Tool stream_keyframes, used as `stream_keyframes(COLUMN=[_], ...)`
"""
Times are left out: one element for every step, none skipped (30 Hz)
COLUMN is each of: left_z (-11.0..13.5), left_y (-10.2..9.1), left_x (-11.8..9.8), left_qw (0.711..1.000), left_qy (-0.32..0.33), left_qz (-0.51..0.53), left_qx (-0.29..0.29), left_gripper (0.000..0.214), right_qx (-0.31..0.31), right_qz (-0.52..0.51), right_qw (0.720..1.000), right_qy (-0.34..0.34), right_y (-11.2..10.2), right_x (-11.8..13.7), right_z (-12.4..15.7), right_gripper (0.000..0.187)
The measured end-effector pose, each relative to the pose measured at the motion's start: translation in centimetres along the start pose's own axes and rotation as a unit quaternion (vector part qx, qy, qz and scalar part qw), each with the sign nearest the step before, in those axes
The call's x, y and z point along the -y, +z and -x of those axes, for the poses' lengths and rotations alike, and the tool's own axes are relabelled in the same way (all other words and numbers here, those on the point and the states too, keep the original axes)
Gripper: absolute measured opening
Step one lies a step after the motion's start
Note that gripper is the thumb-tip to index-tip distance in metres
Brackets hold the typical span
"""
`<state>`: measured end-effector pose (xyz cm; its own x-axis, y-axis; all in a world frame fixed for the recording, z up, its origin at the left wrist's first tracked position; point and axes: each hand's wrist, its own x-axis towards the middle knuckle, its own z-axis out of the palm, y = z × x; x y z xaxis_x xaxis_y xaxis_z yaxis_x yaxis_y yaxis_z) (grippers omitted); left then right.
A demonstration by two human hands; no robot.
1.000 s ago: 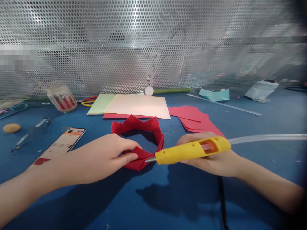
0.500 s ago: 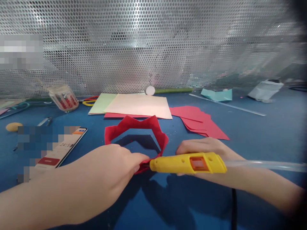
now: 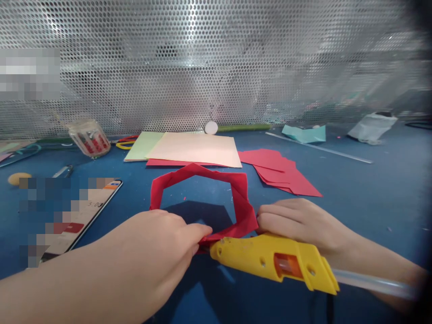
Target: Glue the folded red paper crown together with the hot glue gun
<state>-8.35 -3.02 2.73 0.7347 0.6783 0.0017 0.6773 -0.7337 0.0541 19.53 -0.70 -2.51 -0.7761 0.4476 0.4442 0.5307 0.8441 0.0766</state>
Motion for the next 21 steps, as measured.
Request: stream_keyframes(left_z=[0.0, -0.1, -0.2, -0.4, -0.5, -0.7, -0.9, -1.1, -1.3, -1.5, -1.6, -1.8, -1.9, -1.9, -2.0, -2.0, -2.1, -2.1, -2.1, -2.1, -2.1], left_y=[-0.1, -0.1, -0.2, -0.4, -0.5, -0.5, -0.6, -0.6, -0.6, -0.6, -0.6, -0.6, -0.6, -0.6, -0.7, -0.6, -0.6, -0.6, -0.6, -0.6, -0.5], left_x=[-0.1, -0.2, -0.2, -0.3, -0.3, -0.3, -0.3, -0.2, -0.2, -0.2, -0.2, -0.1, -0.1, -0.1, -0.1, -0.2, -0.2, -0.2, -0.2, -0.1, -0.1], left_qw=[1.000, 1.000, 1.000, 0.999, 0.998, 0.997, 0.995, 0.994, 0.992, 0.991, 0.990, 0.989, 0.989, 0.988, 0.988, 0.987, 0.987, 0.987, 0.987, 0.988, 0.988], left_qy=[-0.002, -0.006, -0.009, -0.011, -0.016, -0.022, -0.029, -0.035, -0.042, -0.048, -0.054, -0.059, -0.065, -0.070, -0.075, -0.079, -0.082, -0.084, -0.085, -0.085, -0.083], left_qz=[0.004, 0.010, 0.020, 0.034, 0.049, 0.065, 0.080, 0.093, 0.103, 0.108, 0.112, 0.115, 0.118, 0.120, 0.122, 0.122, 0.122, 0.120, 0.117, 0.113, 0.109], left_qx=[-0.003, -0.003, 0.002, 0.011, 0.020, 0.031, 0.042, 0.052, 0.058, 0.063, 0.067, 0.070, 0.069, 0.067, 0.066, 0.064, 0.063, 0.063, 0.064, 0.064, 0.064], left_gripper=[0.041, 0.040, 0.039, 0.039, 0.038, 0.038, 0.039, 0.038, 0.035, 0.032, 0.029, 0.026, 0.025, 0.024, 0.023, 0.023, 0.023, 0.023, 0.023, 0.024, 0.025], right_qx=[-0.016, -0.030, -0.028, -0.019, -0.015, -0.015, -0.016, -0.018, -0.024, -0.026, -0.026, -0.029, -0.035, -0.041, -0.044, -0.046, -0.048, -0.048, -0.050, -0.050, -0.052], right_qz=[-0.010, -0.021, -0.027, -0.026, -0.023, -0.016, -0.005, 0.011, 0.030, 0.048, 0.064, 0.076, 0.083, 0.087, 0.087, 0.087, 0.085, 0.084, 0.084, 0.082, 0.081], right_qw=[1.000, 0.999, 0.999, 0.999, 0.999, 0.999, 0.999, 0.999, 0.998, 0.996, 0.995, 0.993, 0.992, 0.992, 0.992, 0.992, 0.993, 0.993, 0.993, 0.993, 0.993], right_qy=[-0.006, -0.014, -0.018, -0.020, -0.026, -0.033, -0.040, -0.048, -0.055, -0.064, -0.073, -0.081, -0.085, -0.085, -0.081, -0.077, -0.073, -0.071, -0.071, -0.073, -0.075], right_y=[-0.1, -0.2, -0.4, -0.6, -0.8, -1.0, -1.3, -1.5, -1.7, -2.0, -2.1, -2.3, -2.4, -2.4, -2.4, -2.4, -2.3, -2.3, -2.2, -2.2, -2.2], right_x=[0.0, 0.1, 0.1, 0.2, 0.3, 0.3, 0.4, 0.5, 0.5, 0.6, 0.6, 0.5, 0.5, 0.4, 0.3, 0.1, 0.0, -0.1, -0.2, -0.3, -0.3], right_z=[0.0, -0.1, -0.2, -0.3, -0.4, -0.5, -0.7, -0.8, -0.9, -1.0, -1.1, -1.2, -1.1, -1.1, -0.9, -0.8, -0.6, -0.4, -0.2, -0.1, 0.1], right_gripper=[0.030, 0.029, 0.027, 0.025, 0.024, 0.024, 0.024, 0.024, 0.024, 0.025, 0.026, 0.027, 0.027, 0.027, 0.026, 0.025, 0.024, 0.023, 0.023, 0.023, 0.023])
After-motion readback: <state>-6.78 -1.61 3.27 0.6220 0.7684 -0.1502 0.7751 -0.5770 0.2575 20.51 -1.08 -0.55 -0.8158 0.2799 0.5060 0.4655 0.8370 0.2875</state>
